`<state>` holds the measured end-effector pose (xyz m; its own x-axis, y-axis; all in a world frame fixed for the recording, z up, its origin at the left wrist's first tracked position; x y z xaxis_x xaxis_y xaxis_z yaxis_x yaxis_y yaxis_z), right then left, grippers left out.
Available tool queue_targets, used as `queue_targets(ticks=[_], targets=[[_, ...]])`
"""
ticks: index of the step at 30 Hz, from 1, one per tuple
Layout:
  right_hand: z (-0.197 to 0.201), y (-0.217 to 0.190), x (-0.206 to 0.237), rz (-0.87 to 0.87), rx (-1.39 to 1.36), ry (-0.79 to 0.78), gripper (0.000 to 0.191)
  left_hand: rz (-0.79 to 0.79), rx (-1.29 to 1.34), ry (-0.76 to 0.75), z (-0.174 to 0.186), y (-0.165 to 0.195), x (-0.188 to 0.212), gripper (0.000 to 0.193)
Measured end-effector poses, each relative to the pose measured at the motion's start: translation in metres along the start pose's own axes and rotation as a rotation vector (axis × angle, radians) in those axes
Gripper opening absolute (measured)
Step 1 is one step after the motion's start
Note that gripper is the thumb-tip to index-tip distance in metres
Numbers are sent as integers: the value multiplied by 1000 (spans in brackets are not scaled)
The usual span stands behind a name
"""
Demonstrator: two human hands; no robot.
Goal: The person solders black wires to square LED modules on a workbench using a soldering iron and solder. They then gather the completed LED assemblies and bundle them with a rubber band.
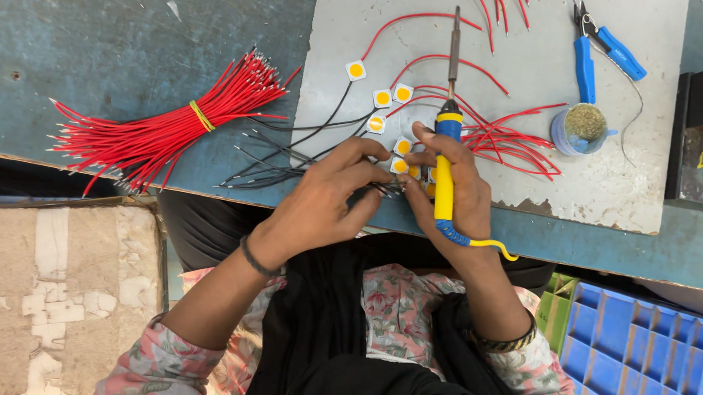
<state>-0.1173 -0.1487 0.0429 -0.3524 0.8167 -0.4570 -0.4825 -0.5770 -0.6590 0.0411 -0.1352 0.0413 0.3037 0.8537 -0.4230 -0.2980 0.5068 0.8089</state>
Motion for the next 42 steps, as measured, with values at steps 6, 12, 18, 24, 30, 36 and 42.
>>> queue_targets(ticks=[6,12,18,24,30,36,42], targets=[[2,4,7,-51,-69,16,57,60,-15,-6,-3,-8,-2,19],[0,9,11,-46,-109,41,55,32,-120,39,-4,-6,4,15],[-1,11,14,-46,-82,14,56,-14,-234,-15,-14,-4,4,20],[0,5,17,-24,-138,-26,55,-47,-449,-37,-24,-2,8,18],[2,3,18,25,-124,-5,52,-4,-470,-96,-25,-5,5,28],[32,14,36,-17,-210,143,32,8,-449,-162,-24,-5,4,32],[90,20,52,-20,-240,374,46,-10,-457,-173,-27,-6,4,29]])
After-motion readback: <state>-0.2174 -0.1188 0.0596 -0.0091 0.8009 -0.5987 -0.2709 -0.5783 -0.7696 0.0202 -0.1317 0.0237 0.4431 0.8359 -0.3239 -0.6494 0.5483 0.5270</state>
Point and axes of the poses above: each hand's wrist, its own x-axis away from the middle knuckle, its own z-axis out of the back of the hand, y = z × x, the point moved 8 cm from there along -x, towards the middle knuckle, and after that the axes turned 4 degrees about z, right-handed, at the moved point
